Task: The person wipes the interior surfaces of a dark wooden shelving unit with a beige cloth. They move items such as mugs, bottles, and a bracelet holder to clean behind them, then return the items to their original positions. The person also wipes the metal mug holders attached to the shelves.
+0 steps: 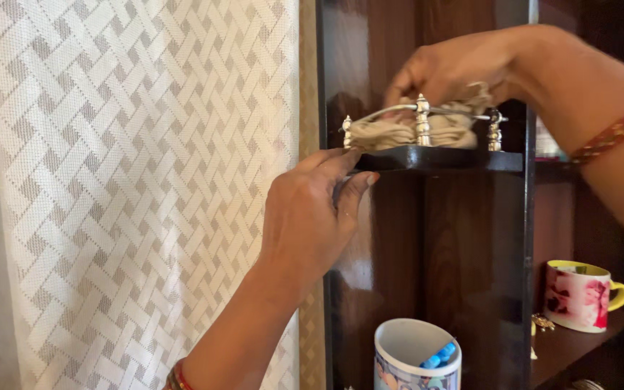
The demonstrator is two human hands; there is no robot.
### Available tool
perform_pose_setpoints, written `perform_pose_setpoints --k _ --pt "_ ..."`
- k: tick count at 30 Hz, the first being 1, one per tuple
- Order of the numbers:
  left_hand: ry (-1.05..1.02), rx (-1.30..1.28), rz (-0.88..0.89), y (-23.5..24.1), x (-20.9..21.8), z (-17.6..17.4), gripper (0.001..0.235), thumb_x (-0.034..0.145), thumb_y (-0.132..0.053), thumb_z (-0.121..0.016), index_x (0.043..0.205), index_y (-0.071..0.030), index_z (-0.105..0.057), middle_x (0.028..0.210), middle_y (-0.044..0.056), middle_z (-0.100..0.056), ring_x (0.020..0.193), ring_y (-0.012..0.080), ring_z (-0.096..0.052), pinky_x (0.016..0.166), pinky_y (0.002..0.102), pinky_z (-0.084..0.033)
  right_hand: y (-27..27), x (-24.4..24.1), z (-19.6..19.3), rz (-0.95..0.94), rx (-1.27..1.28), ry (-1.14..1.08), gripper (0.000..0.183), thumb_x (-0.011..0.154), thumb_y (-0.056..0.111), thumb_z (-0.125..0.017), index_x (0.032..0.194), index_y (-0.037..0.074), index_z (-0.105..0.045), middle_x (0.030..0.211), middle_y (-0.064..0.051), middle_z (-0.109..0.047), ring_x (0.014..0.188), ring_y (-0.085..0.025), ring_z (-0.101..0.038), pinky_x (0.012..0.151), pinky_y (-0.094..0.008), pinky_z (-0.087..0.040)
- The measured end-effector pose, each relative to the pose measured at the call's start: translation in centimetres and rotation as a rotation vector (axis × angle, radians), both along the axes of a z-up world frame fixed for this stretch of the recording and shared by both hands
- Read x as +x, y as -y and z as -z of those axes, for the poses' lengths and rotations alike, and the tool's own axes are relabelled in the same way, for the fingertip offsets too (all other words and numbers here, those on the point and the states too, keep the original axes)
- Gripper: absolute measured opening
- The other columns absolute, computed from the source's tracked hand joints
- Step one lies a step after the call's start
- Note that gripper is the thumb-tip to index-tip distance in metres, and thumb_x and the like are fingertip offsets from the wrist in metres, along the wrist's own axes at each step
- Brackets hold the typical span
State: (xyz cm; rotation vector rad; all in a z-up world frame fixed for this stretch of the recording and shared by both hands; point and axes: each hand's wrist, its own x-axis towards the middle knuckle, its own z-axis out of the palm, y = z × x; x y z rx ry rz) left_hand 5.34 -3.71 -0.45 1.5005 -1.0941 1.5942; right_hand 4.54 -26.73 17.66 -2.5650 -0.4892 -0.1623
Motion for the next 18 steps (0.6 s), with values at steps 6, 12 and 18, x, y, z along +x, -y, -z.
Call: perform_pose_setpoints --k 6,12,18 --pt "-0.017 0.005 0.029 0.1 0.0 -0.1 0.028 0.091 -0.02 -0.076 0.108 0.001 -0.076 0.107 0.016 -0.076 0.076 0.03 -0.074 0.07 0.036 -0.058 1.4 -0.4 -0.8 0.236 -0.23 0.043 0.026 0.086 -0.002 -0.071 0.112 -0.002 -0.069 0.06 -0.007 -0.064 0.039 -0.008 -0.045 0.033 -0.023 -0.03" --pt "0.0 0.013 0.015 0.2 0.1 -0.2 0.027 0.091 -0.02 -0.076 0.108 0.001 -0.076 0.104 0.016 -0.077 0.077 0.0294 -0.075 0.069 0.035 -0.058 -0.5 -2.3 1.1 0.2 -0.161 0.233 0.039 0.102 0.034 -0.054 0.103 -0.001 -0.072 0.053 -0.008 -0.055 0.036 -0.014 -0.039 0.032 -0.032 -0.028" --pt "0.038 0.015 0.006 0.1 0.1 -0.1 0.027 0.092 -0.019 -0.077 0.109 0.002 -0.076 0.105 0.017 -0.076 0.079 0.0301 -0.075 0.07 0.034 -0.059 0.4 -1.0 0.7 0.368 -0.298 0.199 0.028 0.1 0.02 -0.058 0.103 -0.002 -0.076 0.056 -0.005 -0.065 0.042 -0.011 -0.05 0.037 -0.027 -0.038"
